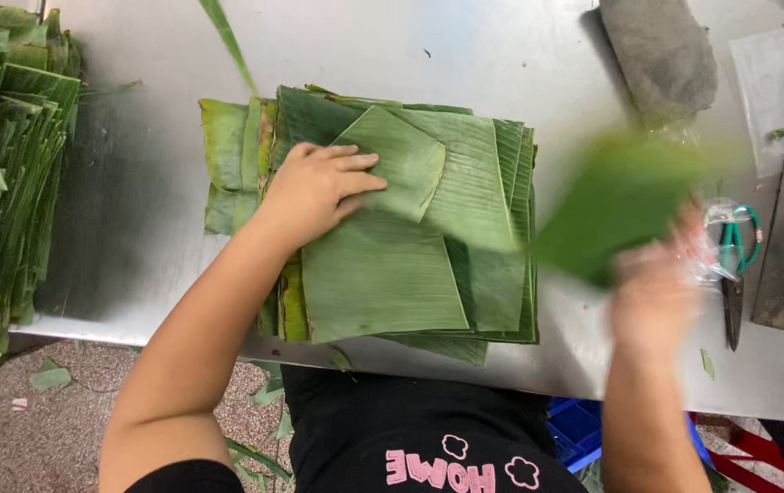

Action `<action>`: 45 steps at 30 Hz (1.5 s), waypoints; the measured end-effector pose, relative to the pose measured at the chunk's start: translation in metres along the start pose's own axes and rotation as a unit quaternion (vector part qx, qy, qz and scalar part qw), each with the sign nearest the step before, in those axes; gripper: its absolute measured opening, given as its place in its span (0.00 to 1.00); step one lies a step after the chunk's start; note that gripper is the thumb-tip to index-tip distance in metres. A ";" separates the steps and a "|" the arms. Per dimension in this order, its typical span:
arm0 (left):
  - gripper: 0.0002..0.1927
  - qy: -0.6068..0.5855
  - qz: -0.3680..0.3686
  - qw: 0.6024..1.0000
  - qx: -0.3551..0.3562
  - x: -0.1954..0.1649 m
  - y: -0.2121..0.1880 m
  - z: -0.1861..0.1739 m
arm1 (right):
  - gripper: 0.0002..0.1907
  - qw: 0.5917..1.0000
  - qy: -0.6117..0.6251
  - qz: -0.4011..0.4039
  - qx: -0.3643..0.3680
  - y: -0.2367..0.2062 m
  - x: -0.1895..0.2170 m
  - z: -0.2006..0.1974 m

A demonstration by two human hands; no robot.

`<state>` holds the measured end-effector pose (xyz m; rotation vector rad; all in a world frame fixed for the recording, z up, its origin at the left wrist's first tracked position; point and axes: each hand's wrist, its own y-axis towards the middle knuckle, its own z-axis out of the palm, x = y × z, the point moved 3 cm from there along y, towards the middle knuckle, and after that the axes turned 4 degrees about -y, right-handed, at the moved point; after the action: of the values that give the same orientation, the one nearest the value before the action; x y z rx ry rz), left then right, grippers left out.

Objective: The person stacks and aligns cut banana leaf pieces on a stainless steel worktable, folding and smoothing each piece to build up a neat pile of leaf liners. Packaged sausage sticks sit beside the leaves on the table.

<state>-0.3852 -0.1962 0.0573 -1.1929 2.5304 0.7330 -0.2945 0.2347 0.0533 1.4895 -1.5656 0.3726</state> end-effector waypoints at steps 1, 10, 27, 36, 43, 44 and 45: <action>0.12 0.035 0.017 0.999 0.021 -0.004 0.000 -0.001 | 0.06 0.976 0.206 0.051 -0.046 0.016 -0.010 -0.015; 0.12 0.185 0.100 0.972 0.101 -0.124 -0.046 0.013 | 0.06 0.949 -0.218 -0.223 -0.051 0.023 0.097 0.013; 0.21 0.045 -0.008 0.997 0.062 -0.118 -0.075 0.046 | 0.21 0.961 -0.275 0.027 0.001 0.110 0.060 0.047; 0.17 0.111 0.081 0.988 -0.071 -0.151 -0.053 0.041 | 0.25 0.831 -0.182 -0.324 0.413 -0.031 0.080 0.067; 0.16 0.038 0.032 0.997 0.052 -0.139 -0.053 0.044 | 0.12 0.928 -0.359 -0.088 0.051 0.031 0.013 0.006; 0.16 0.038 0.033 0.997 0.056 -0.138 -0.053 0.044 | 0.12 0.930 -0.358 -0.068 0.052 0.031 0.005 0.008; 0.16 0.030 0.031 0.998 0.055 -0.135 -0.052 0.044 | 0.12 0.931 -0.358 -0.048 0.055 0.028 0.000 0.012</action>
<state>-0.2586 -0.1127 0.0596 -1.1200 2.6296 0.5720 -0.3248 0.2321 0.0576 1.9076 -2.0363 -0.1772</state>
